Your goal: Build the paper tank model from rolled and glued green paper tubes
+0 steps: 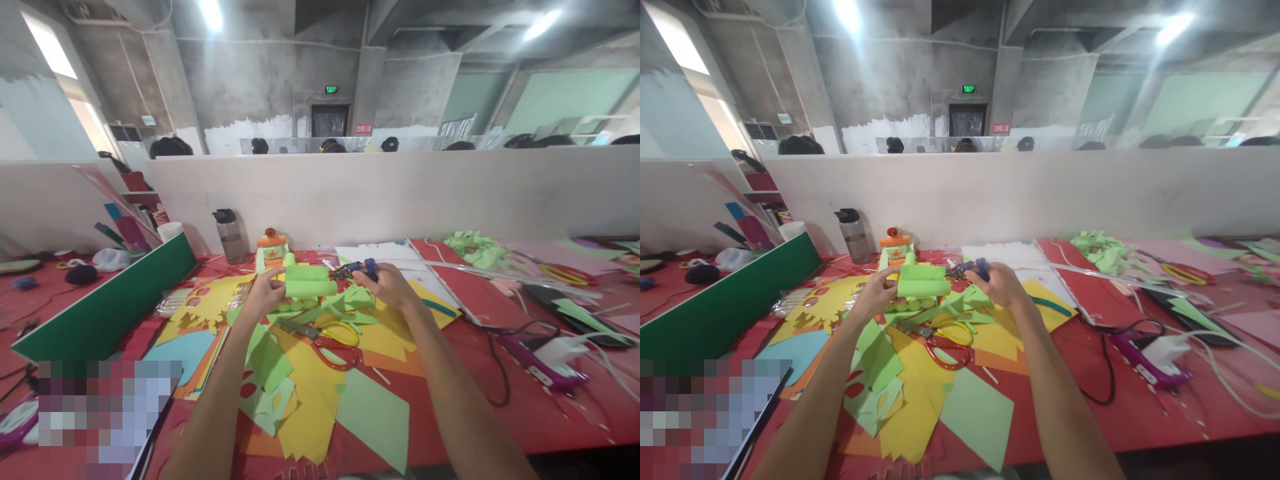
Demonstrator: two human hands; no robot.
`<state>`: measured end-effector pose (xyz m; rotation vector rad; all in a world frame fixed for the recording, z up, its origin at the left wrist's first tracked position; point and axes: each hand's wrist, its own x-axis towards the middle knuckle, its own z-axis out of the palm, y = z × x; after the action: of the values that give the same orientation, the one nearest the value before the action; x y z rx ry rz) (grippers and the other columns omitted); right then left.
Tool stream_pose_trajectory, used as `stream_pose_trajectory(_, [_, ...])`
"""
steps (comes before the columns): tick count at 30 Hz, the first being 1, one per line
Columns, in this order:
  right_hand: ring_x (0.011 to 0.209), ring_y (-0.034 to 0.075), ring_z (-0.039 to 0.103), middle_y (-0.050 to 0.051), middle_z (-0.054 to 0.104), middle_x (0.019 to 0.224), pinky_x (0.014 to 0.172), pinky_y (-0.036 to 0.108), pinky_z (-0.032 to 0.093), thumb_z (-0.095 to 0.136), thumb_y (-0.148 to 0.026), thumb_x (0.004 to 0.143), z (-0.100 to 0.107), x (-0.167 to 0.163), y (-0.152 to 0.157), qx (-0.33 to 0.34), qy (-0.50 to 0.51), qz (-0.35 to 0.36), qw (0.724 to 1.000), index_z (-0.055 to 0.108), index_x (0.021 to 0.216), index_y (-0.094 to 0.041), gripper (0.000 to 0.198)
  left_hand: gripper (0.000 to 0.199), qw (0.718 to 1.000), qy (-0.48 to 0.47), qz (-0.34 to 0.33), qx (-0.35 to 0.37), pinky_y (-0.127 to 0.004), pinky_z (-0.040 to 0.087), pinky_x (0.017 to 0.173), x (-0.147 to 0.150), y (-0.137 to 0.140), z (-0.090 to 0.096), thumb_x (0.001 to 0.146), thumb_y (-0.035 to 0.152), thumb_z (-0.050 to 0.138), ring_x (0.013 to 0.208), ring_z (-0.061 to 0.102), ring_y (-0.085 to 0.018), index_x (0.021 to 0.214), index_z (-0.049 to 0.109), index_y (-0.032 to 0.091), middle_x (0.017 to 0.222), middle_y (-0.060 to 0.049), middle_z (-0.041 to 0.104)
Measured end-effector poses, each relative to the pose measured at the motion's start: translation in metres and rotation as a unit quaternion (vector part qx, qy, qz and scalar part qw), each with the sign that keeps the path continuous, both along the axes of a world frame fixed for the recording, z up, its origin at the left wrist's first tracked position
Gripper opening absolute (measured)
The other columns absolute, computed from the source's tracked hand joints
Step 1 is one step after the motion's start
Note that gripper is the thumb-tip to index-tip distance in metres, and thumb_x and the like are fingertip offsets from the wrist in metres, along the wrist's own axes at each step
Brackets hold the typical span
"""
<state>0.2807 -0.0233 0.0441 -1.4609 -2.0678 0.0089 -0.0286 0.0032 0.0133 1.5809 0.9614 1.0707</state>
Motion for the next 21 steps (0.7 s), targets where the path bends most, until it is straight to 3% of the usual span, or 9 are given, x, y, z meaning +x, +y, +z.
stream_pose_trajectory(21, [0.067,0.022,0.06,0.005,0.065,0.063,0.067,0.03,0.039,0.045,-0.051,0.093,0.0004,0.0003,0.0007,0.027,0.021,-0.027,0.999,0.057,0.062,-0.021,0.045,0.061,1.0,0.002,0.011,-0.013,-0.021,0.046,0.049,0.0006,-0.0004,-0.0013,0.066,0.029,0.077,0.05,0.063,-0.015,0.122,0.059,0.014,0.056,0.003,0.064])
